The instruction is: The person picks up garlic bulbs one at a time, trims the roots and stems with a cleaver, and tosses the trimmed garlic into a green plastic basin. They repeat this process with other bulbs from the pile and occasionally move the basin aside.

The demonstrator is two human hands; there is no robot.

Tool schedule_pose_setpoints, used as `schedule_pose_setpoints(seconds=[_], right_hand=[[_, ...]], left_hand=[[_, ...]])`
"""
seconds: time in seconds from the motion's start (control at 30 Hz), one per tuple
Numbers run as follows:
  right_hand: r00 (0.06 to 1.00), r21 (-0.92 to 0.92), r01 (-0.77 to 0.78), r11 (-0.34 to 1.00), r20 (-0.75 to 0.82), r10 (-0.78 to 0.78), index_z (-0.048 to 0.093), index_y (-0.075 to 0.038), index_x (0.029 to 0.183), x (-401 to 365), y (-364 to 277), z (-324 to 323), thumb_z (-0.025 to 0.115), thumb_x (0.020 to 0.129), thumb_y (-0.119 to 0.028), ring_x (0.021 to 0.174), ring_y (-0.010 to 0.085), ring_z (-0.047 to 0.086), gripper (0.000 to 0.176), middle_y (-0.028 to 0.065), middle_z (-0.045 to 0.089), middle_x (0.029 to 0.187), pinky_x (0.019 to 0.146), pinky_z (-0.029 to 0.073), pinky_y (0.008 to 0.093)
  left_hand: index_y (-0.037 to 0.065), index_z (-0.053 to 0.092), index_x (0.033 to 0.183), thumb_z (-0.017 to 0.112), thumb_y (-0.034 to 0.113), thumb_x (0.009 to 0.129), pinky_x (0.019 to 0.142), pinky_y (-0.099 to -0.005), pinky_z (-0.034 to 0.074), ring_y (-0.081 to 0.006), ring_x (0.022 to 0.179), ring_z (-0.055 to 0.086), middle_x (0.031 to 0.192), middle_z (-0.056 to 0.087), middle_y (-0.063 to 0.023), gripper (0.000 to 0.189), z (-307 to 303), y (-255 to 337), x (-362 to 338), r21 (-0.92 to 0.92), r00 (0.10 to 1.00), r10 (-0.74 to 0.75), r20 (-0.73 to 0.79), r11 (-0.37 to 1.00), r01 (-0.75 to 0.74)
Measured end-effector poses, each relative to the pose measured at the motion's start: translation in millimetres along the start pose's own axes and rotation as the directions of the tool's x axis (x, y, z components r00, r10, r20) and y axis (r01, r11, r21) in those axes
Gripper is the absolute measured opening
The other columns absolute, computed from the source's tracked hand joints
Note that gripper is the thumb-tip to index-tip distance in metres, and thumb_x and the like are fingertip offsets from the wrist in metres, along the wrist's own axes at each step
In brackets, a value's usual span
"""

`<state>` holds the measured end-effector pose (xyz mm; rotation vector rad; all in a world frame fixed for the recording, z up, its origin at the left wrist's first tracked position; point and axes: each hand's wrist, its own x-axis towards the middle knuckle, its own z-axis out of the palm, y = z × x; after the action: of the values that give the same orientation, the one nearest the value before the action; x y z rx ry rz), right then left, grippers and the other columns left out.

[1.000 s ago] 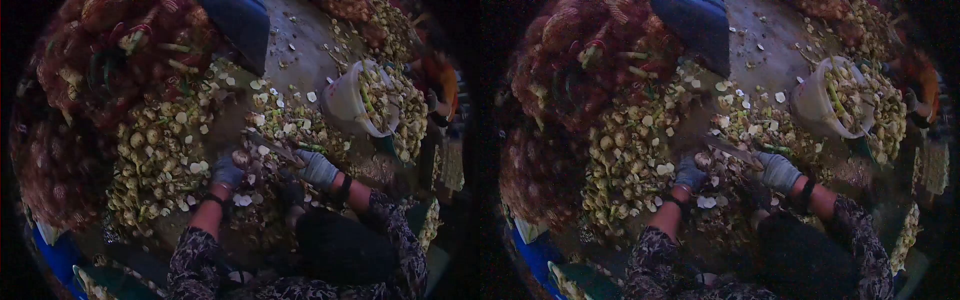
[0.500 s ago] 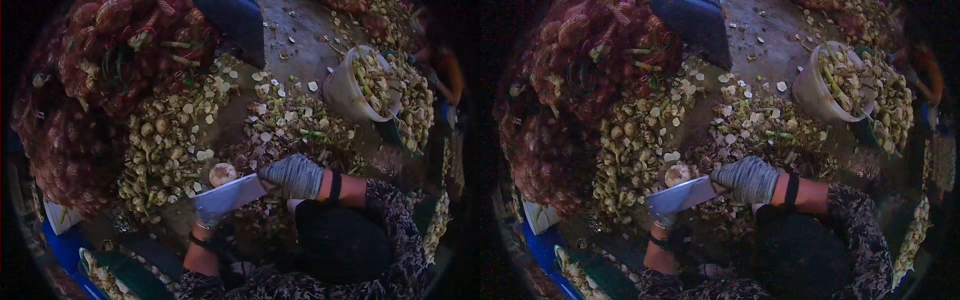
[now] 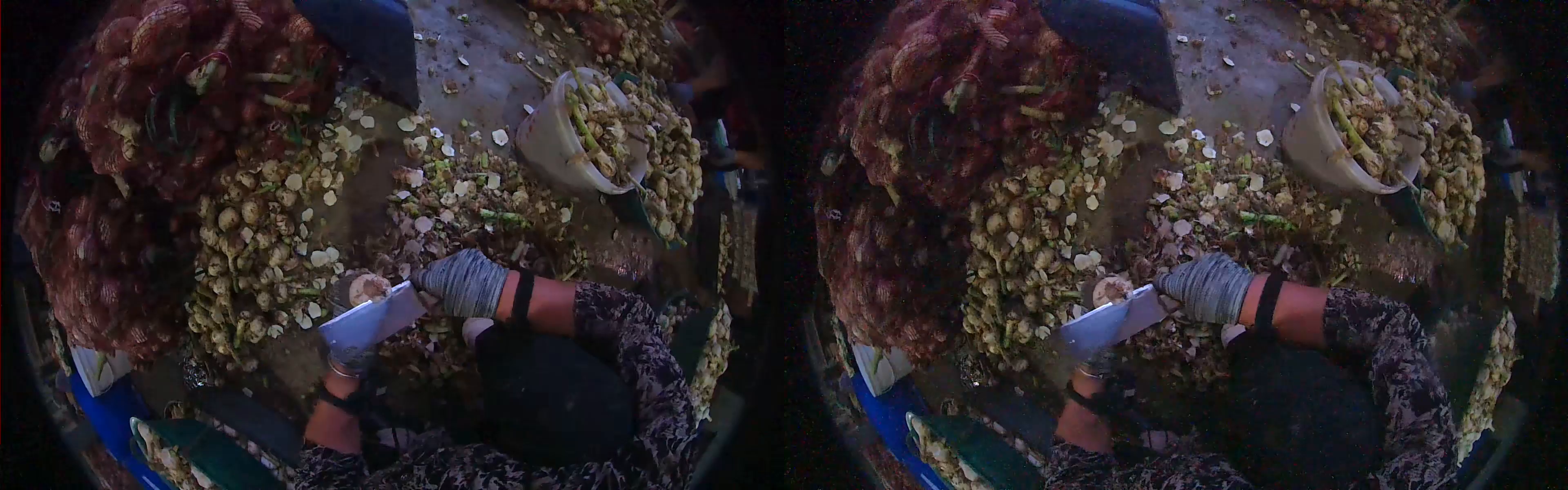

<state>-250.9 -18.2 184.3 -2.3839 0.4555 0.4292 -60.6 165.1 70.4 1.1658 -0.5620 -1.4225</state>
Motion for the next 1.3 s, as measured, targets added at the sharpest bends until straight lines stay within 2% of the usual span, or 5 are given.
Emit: schedule_pose_setpoints(seconds=[0.23, 0.37, 0.63, 0.83, 1.3], right_hand=[[0.970, 0.069, -0.223, 0.972, -0.082, 0.228, 0.063, -0.010, 0.106, 1, 50, -4, 0.069, 0.077, -0.019, 0.084, 0.0339, 0.068, 0.031, 0.0145, 0.068, 0.092, 0.071, 0.054, 0.0437], [0.932, 0.463, -0.154, 0.873, -0.226, 0.285, 0.063, -0.009, 0.120, -18, 82, 22, 0.071, 0.085, -0.032, 0.087, 0.0181, 0.066, 0.042, 0.0099, 0.071, 0.103, 0.078, 0.053, 0.0360], [0.983, 0.752, -0.007, 0.659, -0.117, 0.144, 0.063, -0.003, 0.106, 20, 13, 12, 0.077, 0.079, -0.048, 0.091, 0.0230, 0.064, 0.054, 0.0141, 0.067, 0.095, 0.085, 0.050, 0.0383], [0.960, 0.442, 0.137, 0.887, -0.281, -0.008, 0.059, -0.008, 0.118, 4, 2, -3, 0.078, 0.077, -0.040, 0.091, 0.0362, 0.064, 0.055, 0.0185, 0.064, 0.100, 0.080, 0.052, 0.0432], [0.940, 0.165, -0.340, 0.926, 0.074, 0.332, 0.063, -0.013, 0.110, -17, 49, -17, 0.065, 0.080, -0.021, 0.089, 0.0388, 0.065, 0.032, 0.0191, 0.067, 0.094, 0.078, 0.052, 0.0446]], left_hand=[[0.005, 0.040, 0.133, 0.082, 0.009, 0.073, 0.096, -0.0340, 0.050, -0.0223, 0.107, 0.059, 0.119, 0.057, -0.0098, 0.073, 28, 56, -8, 0.868, 0.897, 0.361, 0.257, 0.323, -0.378], [0.005, 0.051, 0.124, 0.067, 0.018, 0.089, 0.090, -0.0376, 0.051, -0.0258, 0.104, 0.060, 0.113, 0.060, -0.0119, 0.040, 50, 67, -33, 0.078, 0.969, 0.033, -0.243, 0.997, -0.014], [0.003, 0.036, 0.138, 0.076, 0.048, 0.078, 0.093, -0.0464, 0.049, -0.0300, 0.120, 0.051, 0.135, 0.043, -0.0182, 0.085, 80, 89, 8, 0.896, 0.878, 0.449, 0.167, 0.302, -0.325], [0.006, 0.035, 0.142, 0.053, 0.019, 0.098, 0.106, -0.0385, 0.042, -0.0243, 0.128, 0.045, 0.141, 0.043, -0.0128, 0.049, 61, 59, 0, -0.594, 0.984, -0.139, 0.109, 0.785, 0.176], [0.005, 0.058, 0.122, 0.062, 0.008, 0.090, 0.092, -0.0357, 0.050, -0.0212, 0.108, 0.058, 0.118, 0.062, -0.0061, 0.033, 42, 92, -38, 0.243, 0.961, 0.078, -0.265, 0.970, -0.011]])
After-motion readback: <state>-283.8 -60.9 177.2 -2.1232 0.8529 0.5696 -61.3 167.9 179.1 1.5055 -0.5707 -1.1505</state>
